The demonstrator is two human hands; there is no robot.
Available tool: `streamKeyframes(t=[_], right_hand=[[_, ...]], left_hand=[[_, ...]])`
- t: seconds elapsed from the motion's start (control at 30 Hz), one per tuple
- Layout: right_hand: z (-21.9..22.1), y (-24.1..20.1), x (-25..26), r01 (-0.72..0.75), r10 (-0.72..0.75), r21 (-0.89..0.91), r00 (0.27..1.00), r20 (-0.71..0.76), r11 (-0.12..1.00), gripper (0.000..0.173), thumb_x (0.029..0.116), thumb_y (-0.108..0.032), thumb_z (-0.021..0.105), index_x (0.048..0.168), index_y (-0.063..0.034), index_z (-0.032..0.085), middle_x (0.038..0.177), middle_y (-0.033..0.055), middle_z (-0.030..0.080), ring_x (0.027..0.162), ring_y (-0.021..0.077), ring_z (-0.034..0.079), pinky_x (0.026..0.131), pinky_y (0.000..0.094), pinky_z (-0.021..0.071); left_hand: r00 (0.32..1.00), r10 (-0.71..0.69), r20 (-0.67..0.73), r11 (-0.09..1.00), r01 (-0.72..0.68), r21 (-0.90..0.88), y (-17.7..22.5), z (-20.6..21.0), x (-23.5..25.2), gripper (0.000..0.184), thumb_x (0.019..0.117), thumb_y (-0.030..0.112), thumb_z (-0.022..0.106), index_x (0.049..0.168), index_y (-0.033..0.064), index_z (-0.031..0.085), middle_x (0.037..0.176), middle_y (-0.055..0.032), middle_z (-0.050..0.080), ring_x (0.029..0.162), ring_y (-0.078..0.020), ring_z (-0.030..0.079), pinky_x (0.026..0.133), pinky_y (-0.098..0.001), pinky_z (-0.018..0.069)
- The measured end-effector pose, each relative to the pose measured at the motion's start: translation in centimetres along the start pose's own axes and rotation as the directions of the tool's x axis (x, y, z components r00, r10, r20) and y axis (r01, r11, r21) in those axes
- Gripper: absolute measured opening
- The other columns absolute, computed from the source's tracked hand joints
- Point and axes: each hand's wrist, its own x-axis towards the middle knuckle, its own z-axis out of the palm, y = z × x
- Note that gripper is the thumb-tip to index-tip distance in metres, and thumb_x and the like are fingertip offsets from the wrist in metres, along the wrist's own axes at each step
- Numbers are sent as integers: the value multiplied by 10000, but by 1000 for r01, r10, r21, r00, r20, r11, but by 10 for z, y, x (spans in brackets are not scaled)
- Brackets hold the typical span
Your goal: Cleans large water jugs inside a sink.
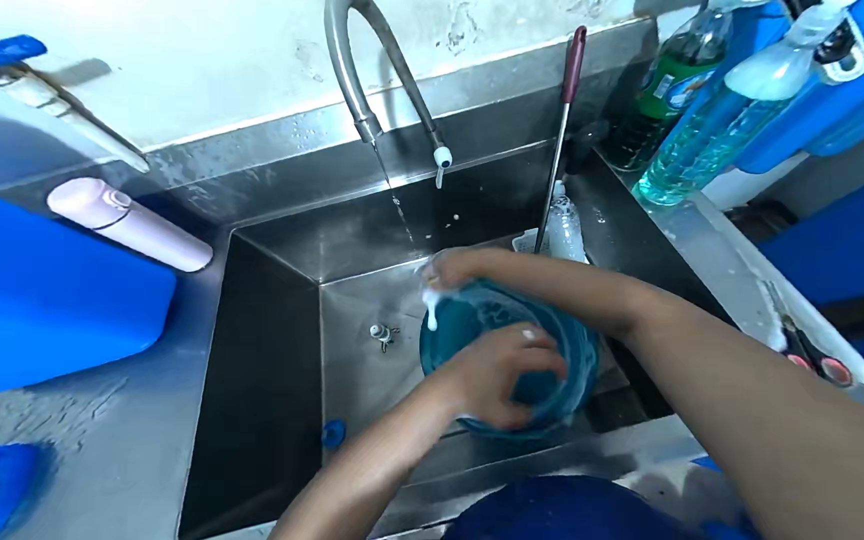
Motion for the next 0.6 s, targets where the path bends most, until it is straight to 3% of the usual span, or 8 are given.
streamKeyframes(t=[0.1, 0.17, 0.23, 0.27, 0.37, 0.5, 0.53, 0.6], right_hand=[[-3, 53, 29, -86, 122, 234, 982, -145, 968, 514, 1128, -319, 368, 1344, 91, 592, 1407, 317, 561, 1359, 465, 506, 1135, 640, 354], [20, 14, 20, -46, 137, 252, 926, -353, 967, 433, 1091, -279, 464, 1320, 53, 621, 1406, 293, 563, 1343, 463, 510, 1108, 650, 388], [76, -54, -8, 243, -195, 73, 896, -399, 967, 362, 1020, -142, 573, 1335, 27, 630, 1421, 259, 568, 1369, 428, 489, 1148, 606, 357], [99, -80, -24, 441, -433, -55, 836, -337, 896, 333, 980, -88, 623, 1288, 33, 663, 1385, 252, 608, 1356, 418, 518, 1144, 588, 366], [84, -104, -20, 732, -732, -63, 680, 31, 678, 220, 922, -56, 707, 1124, 17, 751, 1202, 214, 694, 1199, 385, 617, 1074, 558, 425], [32, -45, 83, 391, -398, 335, 916, -49, 858, 285, 1045, -134, 570, 1230, 46, 692, 1229, 241, 685, 1193, 358, 632, 1078, 549, 441], [38, -41, 91, 359, -368, 304, 929, -29, 882, 313, 1057, -177, 549, 1264, 21, 677, 1272, 235, 667, 1232, 370, 609, 1091, 578, 423], [63, -66, 66, 504, -512, 137, 859, 28, 853, 305, 1013, -162, 615, 1244, 25, 685, 1290, 223, 661, 1254, 369, 598, 1113, 560, 419]], left_hand=[[775, -172, -608, 924, 340, 172, -38, -18, -71, 327, 818, 220, 667, 1035, -11, 747, 1270, -259, 639, 1226, -278, 613, 1058, -392, 489], [245, -296, -923, 829, 546, -121, -66, -24, -93, 556, 801, 95, 703, 1224, -216, 521, 1361, -354, 524, 1279, -306, 547, 1085, -391, 443], [-307, -448, -839, 693, 473, -544, -81, -48, -98, 752, 847, 0, 747, 1450, -106, 309, 1330, -282, 510, 1153, -238, 584, 963, -343, 522], [-452, -505, -735, 631, 388, -672, -86, -60, -103, 738, 886, 13, 738, 1479, -69, 306, 1302, -267, 535, 1097, -242, 607, 917, -365, 544], [-407, -666, -625, 584, 235, -777, -85, -62, -120, 466, 906, 14, 605, 1346, -35, 459, 1011, -130, 625, 831, -157, 645, 727, -335, 572], [265, -678, -686, 672, -157, -724, -97, -50, -180, 462, 701, 222, 833, 1130, 134, 685, 989, -15, 764, 879, -119, 733, 772, -284, 612], [250, -690, -679, 639, -230, -734, -106, -47, -190, 448, 713, 260, 846, 1119, 132, 705, 1008, -36, 766, 912, -149, 739, 809, -314, 616], [-207, -762, -614, 636, -58, -769, -111, -43, -175, 244, 961, 198, 563, 1157, 53, 552, 919, -49, 654, 803, -130, 671, 720, -315, 589]])
